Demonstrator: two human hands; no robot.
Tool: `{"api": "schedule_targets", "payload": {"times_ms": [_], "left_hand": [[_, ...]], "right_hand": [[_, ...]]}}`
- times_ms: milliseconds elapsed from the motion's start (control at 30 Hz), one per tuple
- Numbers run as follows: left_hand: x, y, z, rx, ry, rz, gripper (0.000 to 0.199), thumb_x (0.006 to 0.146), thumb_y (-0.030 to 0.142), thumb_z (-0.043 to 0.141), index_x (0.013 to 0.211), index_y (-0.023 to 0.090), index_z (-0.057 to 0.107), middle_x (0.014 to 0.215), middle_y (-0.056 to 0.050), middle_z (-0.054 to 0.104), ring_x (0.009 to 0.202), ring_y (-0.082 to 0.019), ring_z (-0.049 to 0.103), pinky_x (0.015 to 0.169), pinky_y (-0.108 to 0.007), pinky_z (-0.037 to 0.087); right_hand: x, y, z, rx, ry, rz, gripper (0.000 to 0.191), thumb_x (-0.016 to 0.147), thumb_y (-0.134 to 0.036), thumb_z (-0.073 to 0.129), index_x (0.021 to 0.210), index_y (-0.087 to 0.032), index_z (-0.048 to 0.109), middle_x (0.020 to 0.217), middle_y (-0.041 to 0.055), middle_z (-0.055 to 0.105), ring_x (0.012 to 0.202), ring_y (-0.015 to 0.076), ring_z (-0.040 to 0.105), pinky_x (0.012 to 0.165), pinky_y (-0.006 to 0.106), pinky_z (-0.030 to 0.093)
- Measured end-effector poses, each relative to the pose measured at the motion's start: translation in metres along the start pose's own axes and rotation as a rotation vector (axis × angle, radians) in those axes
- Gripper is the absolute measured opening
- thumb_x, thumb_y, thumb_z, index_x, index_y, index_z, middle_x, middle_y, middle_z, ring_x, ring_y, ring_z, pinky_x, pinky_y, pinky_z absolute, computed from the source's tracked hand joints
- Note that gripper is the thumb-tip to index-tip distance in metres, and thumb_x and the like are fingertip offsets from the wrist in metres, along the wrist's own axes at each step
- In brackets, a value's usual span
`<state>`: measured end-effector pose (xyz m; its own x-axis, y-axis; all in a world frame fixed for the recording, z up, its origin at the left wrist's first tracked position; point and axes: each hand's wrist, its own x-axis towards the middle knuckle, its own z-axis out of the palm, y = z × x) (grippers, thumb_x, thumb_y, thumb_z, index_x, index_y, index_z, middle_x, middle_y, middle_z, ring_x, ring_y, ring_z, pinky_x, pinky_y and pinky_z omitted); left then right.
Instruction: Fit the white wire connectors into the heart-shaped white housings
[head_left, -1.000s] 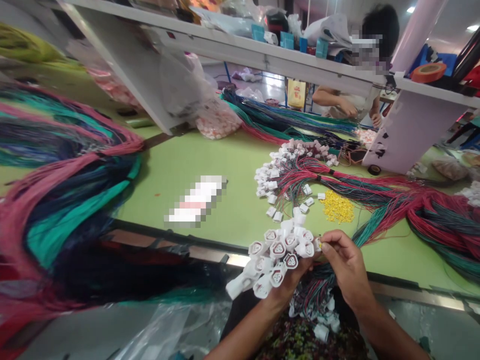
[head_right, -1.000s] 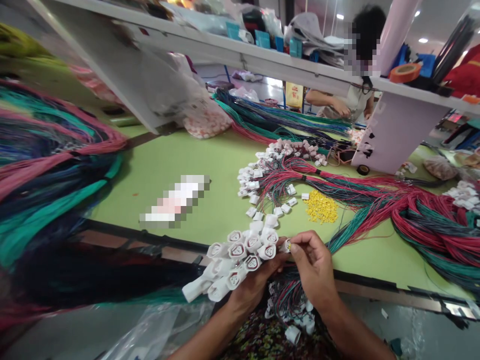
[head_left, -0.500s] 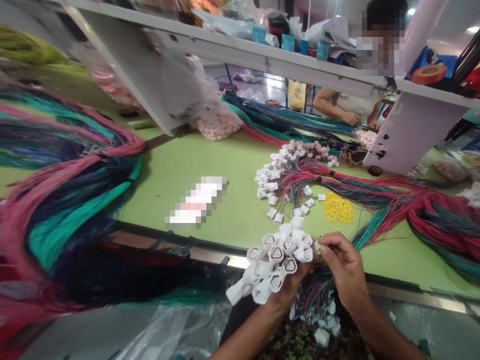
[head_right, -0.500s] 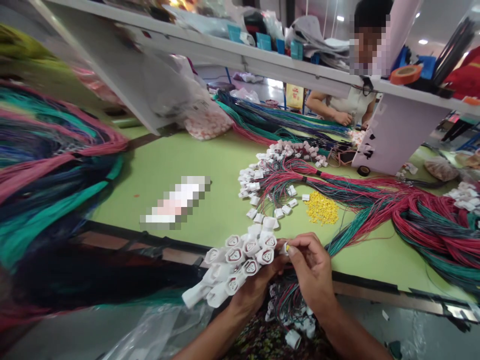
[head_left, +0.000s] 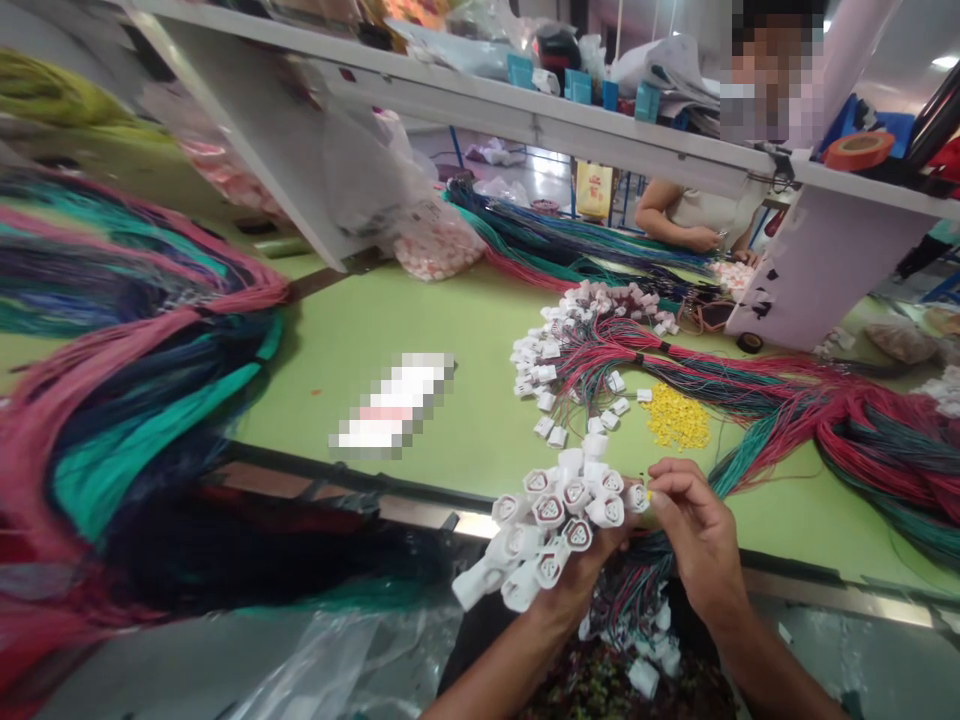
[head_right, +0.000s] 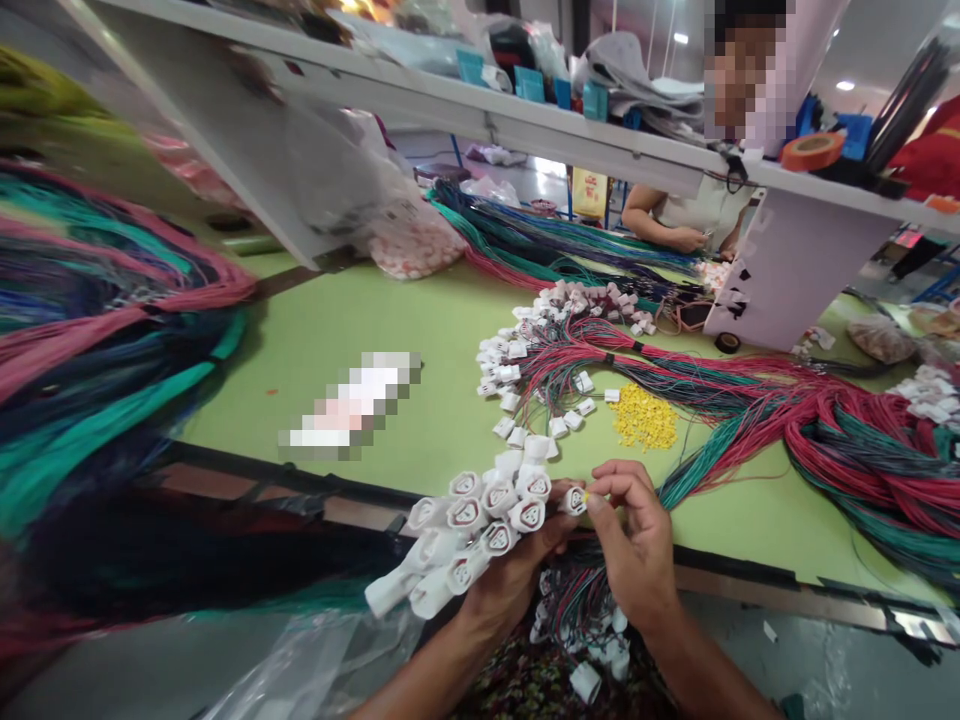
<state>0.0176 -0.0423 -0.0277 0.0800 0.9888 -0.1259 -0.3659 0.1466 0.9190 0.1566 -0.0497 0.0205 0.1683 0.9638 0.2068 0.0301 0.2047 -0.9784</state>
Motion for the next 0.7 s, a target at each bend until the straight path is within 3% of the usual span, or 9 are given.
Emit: {"api": "schedule_targets", "payload": {"times_ms": [300, 700], "left_hand": [[-0.0010, -0.0020, 0.0002, 0.017, 0.071, 0.037, 0.031, 0.073, 0.035, 0.083, 0.100, 0.023, 0.074, 0.097, -0.006, 0.072, 0.070, -0.020, 0.060, 0.056, -0.031, 0.050], [-0.0003, -0.0080, -0.0023, 0.031, 0.087, 0.007, 0.030, 0.075, 0.039, 0.080, 0.098, 0.022, 0.074, 0.095, -0.007, 0.073, 0.073, -0.023, 0.064, 0.058, -0.033, 0.050]], "right_hand": [[-0.0075, 0.0028, 0.0017, -0.018, -0.007, -0.019, 0.012, 0.091, -0.033, 0.069, 0.089, -0.022, 0.074, 0.114, 0.0093, 0.062, 0.111, 0.0253, 0.061, 0.100, 0.043, 0.050], [-0.0056, 0.0026, 0.0037, -0.048, 0.025, -0.058, 0.008, 0.091, -0.028, 0.069, 0.087, -0.023, 0.073, 0.108, 0.0074, 0.065, 0.107, 0.0223, 0.062, 0.097, 0.037, 0.048]]}}
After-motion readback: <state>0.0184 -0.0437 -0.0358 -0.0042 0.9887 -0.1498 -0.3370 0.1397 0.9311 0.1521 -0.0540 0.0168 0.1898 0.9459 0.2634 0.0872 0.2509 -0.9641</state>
